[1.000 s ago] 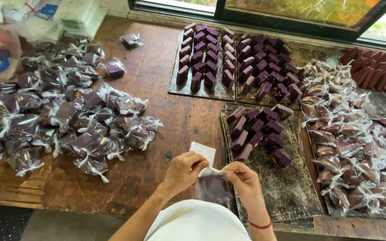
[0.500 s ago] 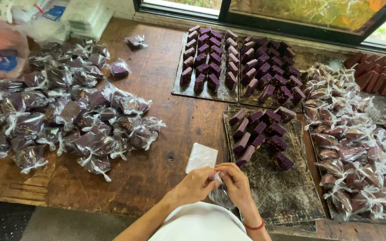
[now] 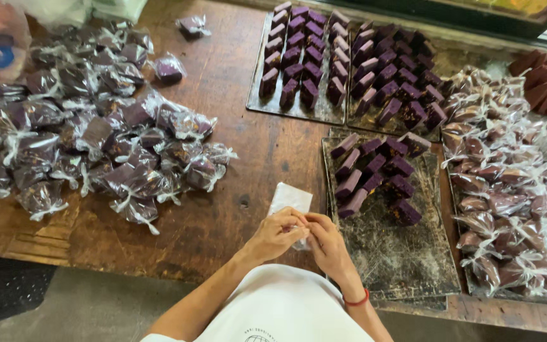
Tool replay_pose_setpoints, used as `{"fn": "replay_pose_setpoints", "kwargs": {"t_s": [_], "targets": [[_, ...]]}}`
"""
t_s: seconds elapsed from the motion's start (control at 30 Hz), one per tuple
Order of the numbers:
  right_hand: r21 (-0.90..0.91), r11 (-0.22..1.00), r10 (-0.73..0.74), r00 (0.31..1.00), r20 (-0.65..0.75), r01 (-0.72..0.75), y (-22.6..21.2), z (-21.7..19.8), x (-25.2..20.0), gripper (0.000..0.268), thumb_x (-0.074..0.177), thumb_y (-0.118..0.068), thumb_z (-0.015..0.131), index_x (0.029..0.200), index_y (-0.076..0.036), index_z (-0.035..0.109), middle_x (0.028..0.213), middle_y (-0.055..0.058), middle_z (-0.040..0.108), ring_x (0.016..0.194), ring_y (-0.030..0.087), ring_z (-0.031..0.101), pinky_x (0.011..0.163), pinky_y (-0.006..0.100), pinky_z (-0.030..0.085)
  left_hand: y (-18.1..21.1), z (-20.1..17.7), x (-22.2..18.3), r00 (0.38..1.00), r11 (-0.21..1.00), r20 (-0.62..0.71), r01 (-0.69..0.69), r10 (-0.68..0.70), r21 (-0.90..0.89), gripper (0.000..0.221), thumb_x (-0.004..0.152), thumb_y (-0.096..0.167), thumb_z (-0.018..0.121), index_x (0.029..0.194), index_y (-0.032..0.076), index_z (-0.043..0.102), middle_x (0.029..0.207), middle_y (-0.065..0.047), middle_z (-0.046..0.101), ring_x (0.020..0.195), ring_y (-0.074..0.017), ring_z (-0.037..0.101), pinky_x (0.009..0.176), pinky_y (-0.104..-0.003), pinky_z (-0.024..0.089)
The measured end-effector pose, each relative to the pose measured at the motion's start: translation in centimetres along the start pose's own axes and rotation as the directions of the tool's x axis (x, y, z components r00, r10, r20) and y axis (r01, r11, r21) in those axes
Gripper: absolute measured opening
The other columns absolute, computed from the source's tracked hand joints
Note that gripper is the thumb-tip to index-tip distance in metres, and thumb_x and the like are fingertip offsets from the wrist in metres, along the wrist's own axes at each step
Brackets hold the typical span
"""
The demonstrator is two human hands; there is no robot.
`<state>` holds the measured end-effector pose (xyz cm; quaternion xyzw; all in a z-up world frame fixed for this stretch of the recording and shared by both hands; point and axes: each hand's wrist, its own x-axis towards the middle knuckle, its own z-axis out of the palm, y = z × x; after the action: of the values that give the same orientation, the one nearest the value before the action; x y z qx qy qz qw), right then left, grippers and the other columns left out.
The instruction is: The person picks up individual purple square cakes from a metal tray, inserts them into clear plastic bags, and places the bagged items onto a wooden work table.
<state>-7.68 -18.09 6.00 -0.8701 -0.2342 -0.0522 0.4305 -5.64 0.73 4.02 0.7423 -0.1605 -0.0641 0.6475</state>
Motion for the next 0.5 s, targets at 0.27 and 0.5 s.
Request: {"fn": "replay_pose_setpoints", "kwargs": {"t_s": [0.27,0.5], "targets": [[-0.107,0.982,-0.167,0.976,-0.141,0.153,-0.8,-0.6,-0.4,0.027,0.081,0.008,0.064,0.106,-0.001,0.066,0.118,0.016,0.068,0.107,0.036,0.067,0.093,0.042,0.052,0.3,0.4,-0.6,0.993,0.984,-0.081,0.076,-0.09,-0.163,0.015,0.093,0.017,0.076,0.088,0.003,0.077,0.088,-0.003,0.071,0.075,-0.0084,0.063,0.065,-0.028,0.052],[0.095,0.992,-0.057,0.976,-0.208,0.078,-0.2,0.0,-1.5,0.01,0.095,0.004,0.063,0.101,-0.002,0.069,0.11,0.013,0.073,0.1,0.023,0.072,0.086,0.028,0.059,1.1,-6.7,1.2,0.839,0.917,-0.465,-0.094,0.282,0.387,0.005,0.094,0.008,0.072,0.09,0.008,0.075,0.09,-0.006,0.072,0.078,-0.0142,0.067,0.066,-0.031,0.052]]}}
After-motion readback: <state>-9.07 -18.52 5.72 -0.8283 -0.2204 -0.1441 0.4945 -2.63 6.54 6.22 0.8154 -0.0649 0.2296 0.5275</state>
